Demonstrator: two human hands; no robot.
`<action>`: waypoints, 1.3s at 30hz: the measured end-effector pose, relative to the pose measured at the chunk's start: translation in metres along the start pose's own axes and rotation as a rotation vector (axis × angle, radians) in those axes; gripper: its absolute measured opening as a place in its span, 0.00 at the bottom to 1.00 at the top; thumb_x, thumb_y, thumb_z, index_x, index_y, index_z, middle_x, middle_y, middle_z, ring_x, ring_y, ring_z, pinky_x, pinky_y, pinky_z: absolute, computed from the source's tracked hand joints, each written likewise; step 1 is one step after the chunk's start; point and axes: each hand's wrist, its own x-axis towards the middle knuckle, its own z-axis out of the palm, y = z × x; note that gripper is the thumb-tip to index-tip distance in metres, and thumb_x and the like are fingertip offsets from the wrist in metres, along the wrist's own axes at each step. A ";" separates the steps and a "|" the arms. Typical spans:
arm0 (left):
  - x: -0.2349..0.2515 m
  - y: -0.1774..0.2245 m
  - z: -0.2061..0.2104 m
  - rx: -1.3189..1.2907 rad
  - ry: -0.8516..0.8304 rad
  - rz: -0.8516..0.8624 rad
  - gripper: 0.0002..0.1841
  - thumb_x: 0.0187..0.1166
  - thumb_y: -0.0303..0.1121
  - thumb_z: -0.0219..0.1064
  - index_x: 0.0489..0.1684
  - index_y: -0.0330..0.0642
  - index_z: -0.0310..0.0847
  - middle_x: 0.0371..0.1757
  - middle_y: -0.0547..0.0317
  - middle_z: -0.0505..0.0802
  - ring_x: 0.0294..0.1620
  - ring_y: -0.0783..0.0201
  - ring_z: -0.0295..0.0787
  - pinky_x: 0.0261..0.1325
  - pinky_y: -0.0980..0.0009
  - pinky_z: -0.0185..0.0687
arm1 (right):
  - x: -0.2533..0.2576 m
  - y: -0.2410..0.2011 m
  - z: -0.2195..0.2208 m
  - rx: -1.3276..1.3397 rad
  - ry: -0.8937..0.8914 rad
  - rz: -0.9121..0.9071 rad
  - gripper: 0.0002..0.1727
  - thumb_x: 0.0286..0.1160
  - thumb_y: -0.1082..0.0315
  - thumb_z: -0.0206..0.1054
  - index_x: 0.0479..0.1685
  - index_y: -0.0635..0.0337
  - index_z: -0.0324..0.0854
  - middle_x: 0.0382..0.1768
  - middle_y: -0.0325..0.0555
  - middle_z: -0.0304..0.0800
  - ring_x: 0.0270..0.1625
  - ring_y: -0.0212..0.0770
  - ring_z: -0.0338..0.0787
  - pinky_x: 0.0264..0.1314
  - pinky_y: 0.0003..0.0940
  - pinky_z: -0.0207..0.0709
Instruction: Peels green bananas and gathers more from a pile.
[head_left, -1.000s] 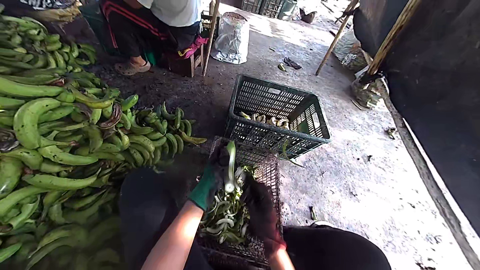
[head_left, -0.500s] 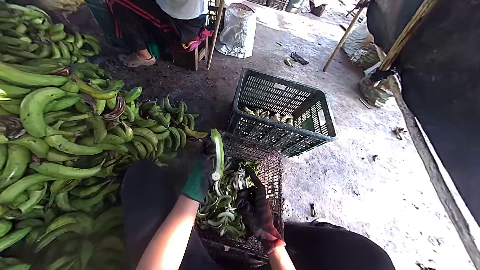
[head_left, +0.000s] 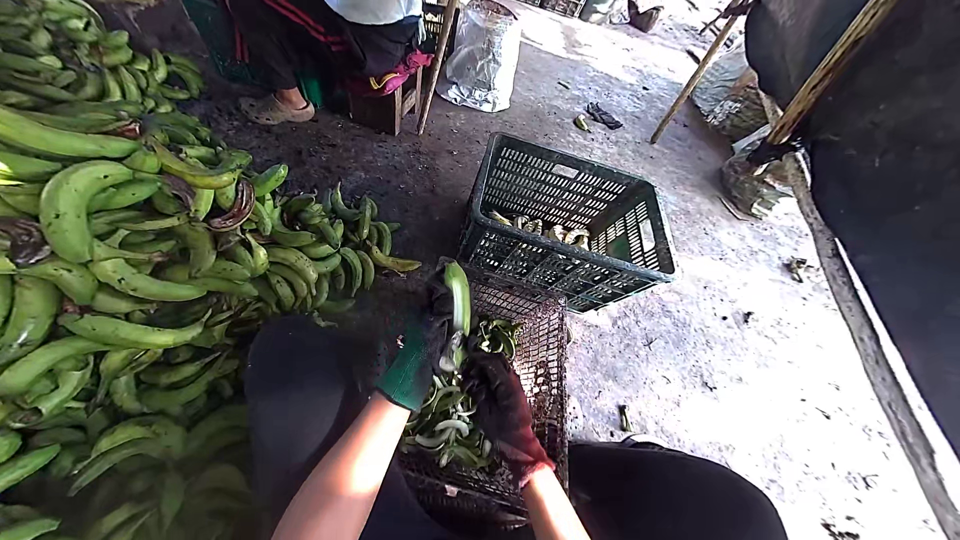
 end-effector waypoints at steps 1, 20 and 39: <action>-0.002 -0.002 -0.003 0.053 -0.086 -0.063 0.14 0.88 0.25 0.53 0.67 0.31 0.71 0.43 0.60 0.85 0.41 0.78 0.81 0.47 0.81 0.80 | 0.014 0.003 -0.006 -0.110 0.041 -0.004 0.18 0.72 0.69 0.63 0.59 0.58 0.90 0.54 0.56 0.92 0.54 0.55 0.91 0.59 0.60 0.81; -0.007 0.018 0.003 0.542 -0.625 -0.179 0.21 0.91 0.45 0.53 0.71 0.39 0.76 0.52 0.54 0.87 0.49 0.68 0.83 0.55 0.66 0.80 | 0.088 0.036 -0.047 -0.227 -0.208 0.125 0.23 0.88 0.59 0.52 0.77 0.38 0.82 0.66 0.49 0.89 0.68 0.49 0.87 0.73 0.59 0.74; -0.001 0.002 0.010 0.209 -0.094 -0.121 0.21 0.95 0.34 0.44 0.76 0.30 0.69 0.63 0.46 0.84 0.58 0.68 0.80 0.64 0.72 0.76 | 0.040 -0.005 -0.018 -0.448 0.169 -0.157 0.20 0.75 0.62 0.61 0.63 0.40 0.92 0.50 0.56 0.93 0.50 0.60 0.92 0.52 0.63 0.80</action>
